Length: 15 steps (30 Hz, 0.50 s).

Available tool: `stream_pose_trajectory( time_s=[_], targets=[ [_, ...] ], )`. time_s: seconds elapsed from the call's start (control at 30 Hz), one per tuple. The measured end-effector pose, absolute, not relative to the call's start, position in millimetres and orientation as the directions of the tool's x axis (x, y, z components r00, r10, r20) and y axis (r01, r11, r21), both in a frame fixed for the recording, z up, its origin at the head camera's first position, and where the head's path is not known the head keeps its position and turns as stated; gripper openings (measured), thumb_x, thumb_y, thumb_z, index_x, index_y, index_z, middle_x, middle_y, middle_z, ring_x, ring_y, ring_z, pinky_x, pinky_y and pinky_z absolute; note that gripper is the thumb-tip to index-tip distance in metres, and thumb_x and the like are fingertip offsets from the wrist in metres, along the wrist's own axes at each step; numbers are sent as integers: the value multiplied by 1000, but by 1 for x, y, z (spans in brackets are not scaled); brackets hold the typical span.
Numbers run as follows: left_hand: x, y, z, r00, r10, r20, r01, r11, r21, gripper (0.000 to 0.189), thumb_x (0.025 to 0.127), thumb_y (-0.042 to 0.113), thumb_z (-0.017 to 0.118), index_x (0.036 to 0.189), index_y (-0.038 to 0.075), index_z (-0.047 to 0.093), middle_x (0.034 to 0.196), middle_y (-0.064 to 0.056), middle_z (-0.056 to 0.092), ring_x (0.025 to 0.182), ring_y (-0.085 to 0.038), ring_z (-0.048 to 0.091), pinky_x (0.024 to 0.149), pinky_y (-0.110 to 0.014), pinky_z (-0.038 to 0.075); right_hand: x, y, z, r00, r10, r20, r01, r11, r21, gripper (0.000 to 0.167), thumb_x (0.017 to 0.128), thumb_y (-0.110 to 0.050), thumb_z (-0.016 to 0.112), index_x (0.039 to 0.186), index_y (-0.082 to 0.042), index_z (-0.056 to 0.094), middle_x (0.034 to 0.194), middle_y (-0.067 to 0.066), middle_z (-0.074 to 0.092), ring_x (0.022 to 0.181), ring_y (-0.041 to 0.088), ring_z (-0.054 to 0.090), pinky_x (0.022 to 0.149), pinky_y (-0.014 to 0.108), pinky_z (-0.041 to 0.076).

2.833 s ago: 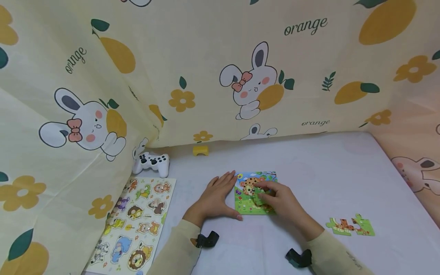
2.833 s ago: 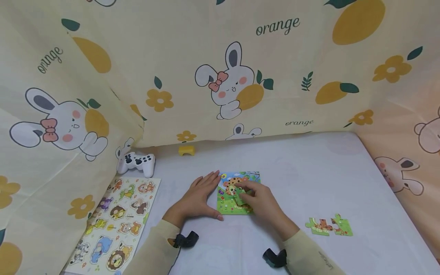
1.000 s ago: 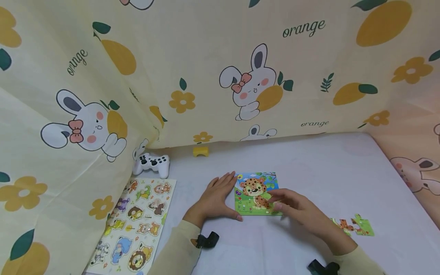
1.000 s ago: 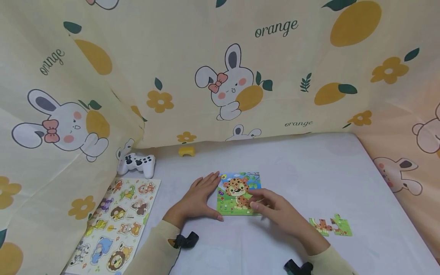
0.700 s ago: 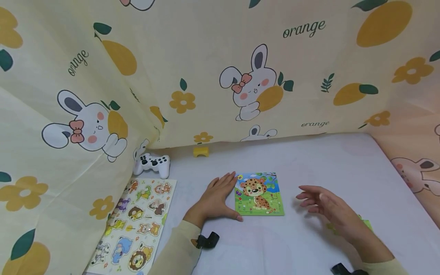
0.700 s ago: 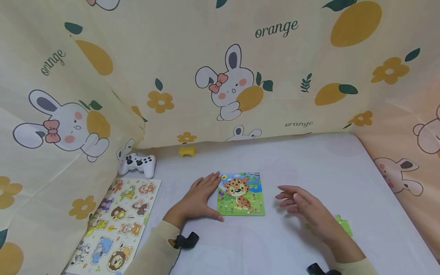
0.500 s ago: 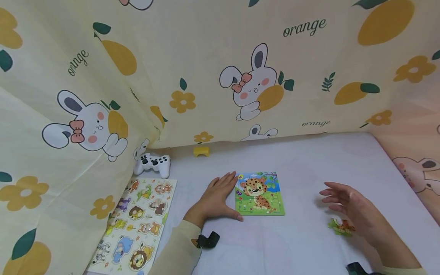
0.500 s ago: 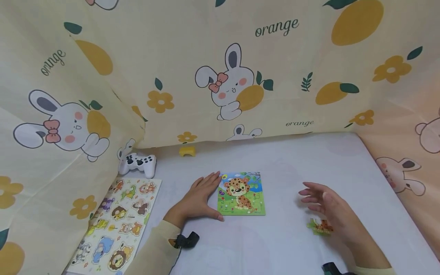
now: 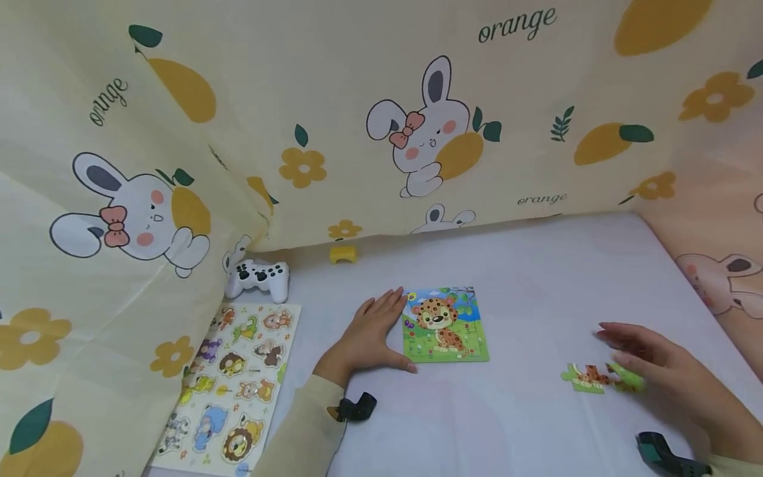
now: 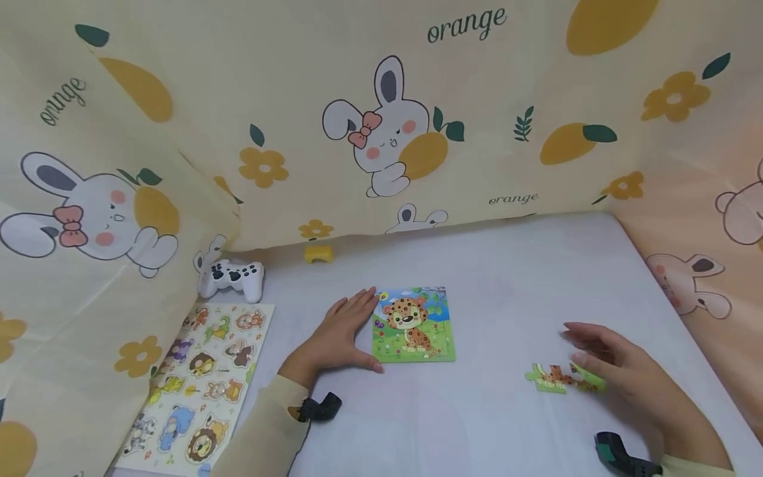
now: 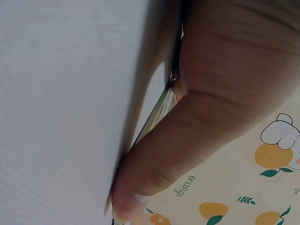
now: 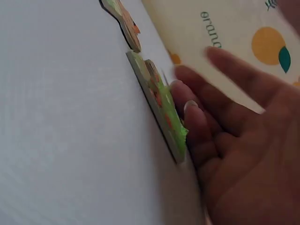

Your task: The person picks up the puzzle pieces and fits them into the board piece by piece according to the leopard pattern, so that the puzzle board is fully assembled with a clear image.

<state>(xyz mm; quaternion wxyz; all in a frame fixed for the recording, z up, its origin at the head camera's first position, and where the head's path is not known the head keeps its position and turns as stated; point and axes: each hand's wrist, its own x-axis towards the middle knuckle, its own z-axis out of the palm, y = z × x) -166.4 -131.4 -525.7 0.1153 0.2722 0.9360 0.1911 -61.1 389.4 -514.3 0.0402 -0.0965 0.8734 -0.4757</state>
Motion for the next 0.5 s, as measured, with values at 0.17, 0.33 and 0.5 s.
stream_pose_trajectory(
  time_s=[0.17,0.33,0.5],
  targets=[
    [-170,-132,-525,-824,554,-118,462,778,426,145,68,90,81,176,18,17,181,10,0,164,-8,-6,132,-47,-1,-63,383,-517,-945,-324,42,-235,586,-776,62,89,-4,89,146,-8,63,151,-26,43,136,-20,28,101,0,20],
    [-170,-131,-523,-823,554,-122,459,777,431,145,68,89,82,176,17,18,181,9,1,164,-9,-6,132,-47,-2,-60,374,-517,-940,-339,40,-262,640,-722,42,83,-5,92,121,-11,74,156,-2,41,148,11,26,113,10,5],
    [-168,-130,-522,-825,551,-128,456,782,425,144,69,87,83,176,17,17,181,8,1,164,-9,-6,131,-46,-3,-64,363,-504,-952,-291,-93,-136,676,-724,32,84,-4,91,109,-11,72,152,31,42,135,63,28,118,82,11]
  ],
)
